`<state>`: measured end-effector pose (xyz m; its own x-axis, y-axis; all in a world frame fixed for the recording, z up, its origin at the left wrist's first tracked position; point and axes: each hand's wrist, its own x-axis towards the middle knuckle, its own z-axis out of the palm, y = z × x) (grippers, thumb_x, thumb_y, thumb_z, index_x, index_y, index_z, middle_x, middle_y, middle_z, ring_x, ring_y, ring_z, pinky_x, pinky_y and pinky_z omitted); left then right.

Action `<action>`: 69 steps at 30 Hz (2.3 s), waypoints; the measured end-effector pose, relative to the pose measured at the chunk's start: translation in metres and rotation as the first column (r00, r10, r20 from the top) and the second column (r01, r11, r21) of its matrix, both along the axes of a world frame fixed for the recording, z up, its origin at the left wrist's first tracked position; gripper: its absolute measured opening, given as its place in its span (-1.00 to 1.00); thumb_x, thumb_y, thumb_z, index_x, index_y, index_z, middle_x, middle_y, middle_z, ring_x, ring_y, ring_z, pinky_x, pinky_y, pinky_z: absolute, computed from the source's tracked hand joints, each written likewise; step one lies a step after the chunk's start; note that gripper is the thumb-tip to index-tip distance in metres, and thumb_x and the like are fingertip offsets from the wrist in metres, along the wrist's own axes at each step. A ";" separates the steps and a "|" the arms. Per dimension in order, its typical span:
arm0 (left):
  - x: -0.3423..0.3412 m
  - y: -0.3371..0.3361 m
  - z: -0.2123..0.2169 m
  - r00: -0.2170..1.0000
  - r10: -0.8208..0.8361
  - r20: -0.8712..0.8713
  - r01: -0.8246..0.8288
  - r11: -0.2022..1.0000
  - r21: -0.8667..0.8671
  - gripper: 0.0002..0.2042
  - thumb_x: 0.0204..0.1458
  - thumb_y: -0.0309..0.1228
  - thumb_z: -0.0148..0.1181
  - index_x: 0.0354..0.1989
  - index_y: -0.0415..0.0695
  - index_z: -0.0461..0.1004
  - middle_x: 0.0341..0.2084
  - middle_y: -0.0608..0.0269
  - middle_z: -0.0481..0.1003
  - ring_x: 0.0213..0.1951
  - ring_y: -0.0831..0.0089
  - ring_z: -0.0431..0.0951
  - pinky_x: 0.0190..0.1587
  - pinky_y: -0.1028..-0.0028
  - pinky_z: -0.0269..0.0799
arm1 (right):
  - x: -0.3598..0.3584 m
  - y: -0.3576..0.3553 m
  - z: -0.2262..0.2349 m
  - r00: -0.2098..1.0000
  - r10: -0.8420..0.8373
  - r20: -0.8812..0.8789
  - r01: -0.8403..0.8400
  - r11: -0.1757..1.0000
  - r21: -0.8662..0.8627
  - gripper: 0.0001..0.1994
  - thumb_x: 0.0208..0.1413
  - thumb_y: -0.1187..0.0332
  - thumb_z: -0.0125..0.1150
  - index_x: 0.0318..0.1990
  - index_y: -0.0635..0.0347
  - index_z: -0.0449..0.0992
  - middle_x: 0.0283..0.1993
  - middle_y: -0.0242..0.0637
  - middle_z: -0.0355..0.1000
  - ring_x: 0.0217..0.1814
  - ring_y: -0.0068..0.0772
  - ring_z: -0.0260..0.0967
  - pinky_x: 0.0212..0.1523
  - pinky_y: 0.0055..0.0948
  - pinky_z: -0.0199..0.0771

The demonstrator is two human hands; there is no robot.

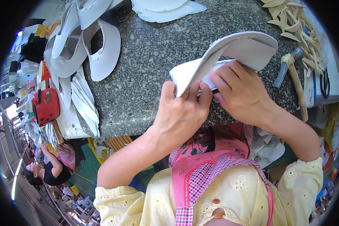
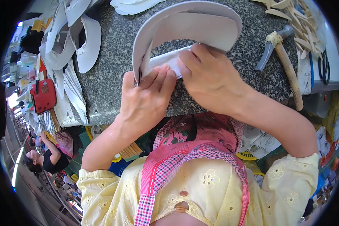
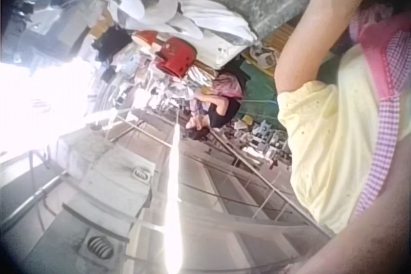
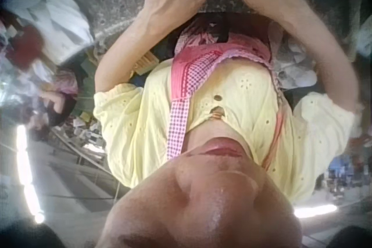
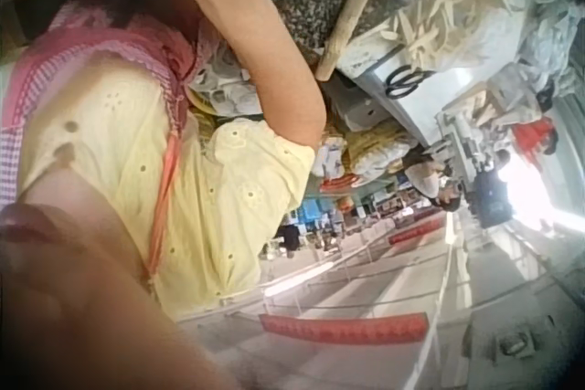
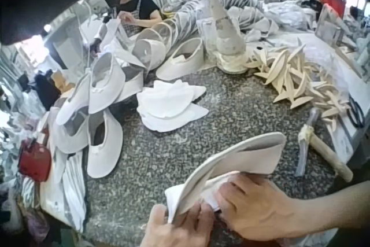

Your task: The person assembles shoe uppers by inserting lining pieces into the uppers, folding and pressing the edges together by hand and with a wooden tool, and placing the assembled pieces into a basket.

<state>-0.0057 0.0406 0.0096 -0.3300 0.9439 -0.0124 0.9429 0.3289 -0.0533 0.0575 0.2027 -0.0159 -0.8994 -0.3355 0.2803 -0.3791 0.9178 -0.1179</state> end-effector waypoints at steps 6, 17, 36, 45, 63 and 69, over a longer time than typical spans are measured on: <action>-0.006 -0.012 0.007 0.999 -0.032 0.025 0.033 0.999 -0.002 -0.66 -0.26 -0.47 0.02 -0.20 -0.21 0.37 -0.26 0.25 0.44 -0.19 0.51 0.43 -0.26 0.34 0.17 | 0.003 -0.007 -0.009 1.000 -0.014 0.010 0.016 0.965 -0.263 -0.55 -0.34 0.37 0.18 -0.19 0.38 0.33 -0.20 -0.30 0.22 -0.11 -0.26 0.14 -0.09 -0.41 0.26; -0.002 -0.043 -0.012 0.969 0.038 0.245 -0.089 0.975 0.204 -0.76 -0.15 -0.44 0.03 -0.23 -0.08 0.38 -0.28 0.30 0.42 -0.27 0.43 0.42 -0.20 0.01 0.18 | -0.008 -0.020 -0.031 0.985 0.114 -0.128 -0.160 0.879 -0.449 -0.84 -0.27 0.42 0.03 -0.45 0.23 0.44 -0.46 -0.34 0.24 -0.26 -0.32 0.21 -0.30 -0.39 0.31; 0.007 -0.084 -0.025 0.921 0.272 -0.278 -0.152 0.910 0.385 -0.76 -0.23 -0.40 0.05 -0.30 -0.06 0.45 -0.28 0.43 0.45 -0.25 0.59 0.41 -0.34 0.39 0.02 | -0.041 -0.074 0.027 0.924 0.378 0.054 -0.373 0.861 0.347 -0.82 -0.35 0.38 0.00 -0.55 0.31 0.43 -0.43 -0.24 0.27 -0.32 -0.34 0.19 -0.32 -0.45 0.19; 0.012 -0.114 -0.040 0.968 0.181 0.173 -0.241 0.863 0.445 -0.66 -0.30 -0.45 0.20 -0.23 -0.09 0.42 -0.39 0.24 0.43 -0.33 0.24 0.45 -0.32 0.32 0.36 | -0.009 -0.092 -0.005 0.973 0.217 -0.083 -0.206 0.971 0.122 -0.76 -0.28 0.42 -0.02 -0.41 0.39 0.42 -0.41 -0.21 0.28 -0.26 -0.21 0.20 -0.25 -0.33 0.30; 0.002 -0.106 -0.027 0.957 0.165 0.240 -0.254 0.875 0.412 -0.72 -0.28 -0.56 0.14 -0.29 -0.29 0.39 -0.31 0.16 0.40 -0.28 0.26 0.39 -0.22 0.39 0.35 | -0.034 -0.082 -0.001 0.931 0.296 -0.212 -0.273 0.953 0.133 -0.80 -0.24 0.35 0.00 -0.40 0.18 0.44 -0.33 -0.39 0.32 -0.25 -0.48 0.27 -0.22 -0.50 0.23; -0.015 -0.096 -0.027 0.872 0.284 0.399 -0.462 0.750 0.474 -0.78 -0.25 -0.57 0.11 -0.33 -0.15 0.44 -0.45 0.14 0.44 -0.42 0.16 0.46 -0.36 0.35 0.39 | -0.044 -0.067 -0.007 0.812 0.500 -0.300 -0.501 0.862 0.080 -0.86 -0.39 0.40 0.06 -0.57 0.21 0.44 -0.40 -0.40 0.28 -0.29 -0.49 0.26 -0.26 -0.56 0.22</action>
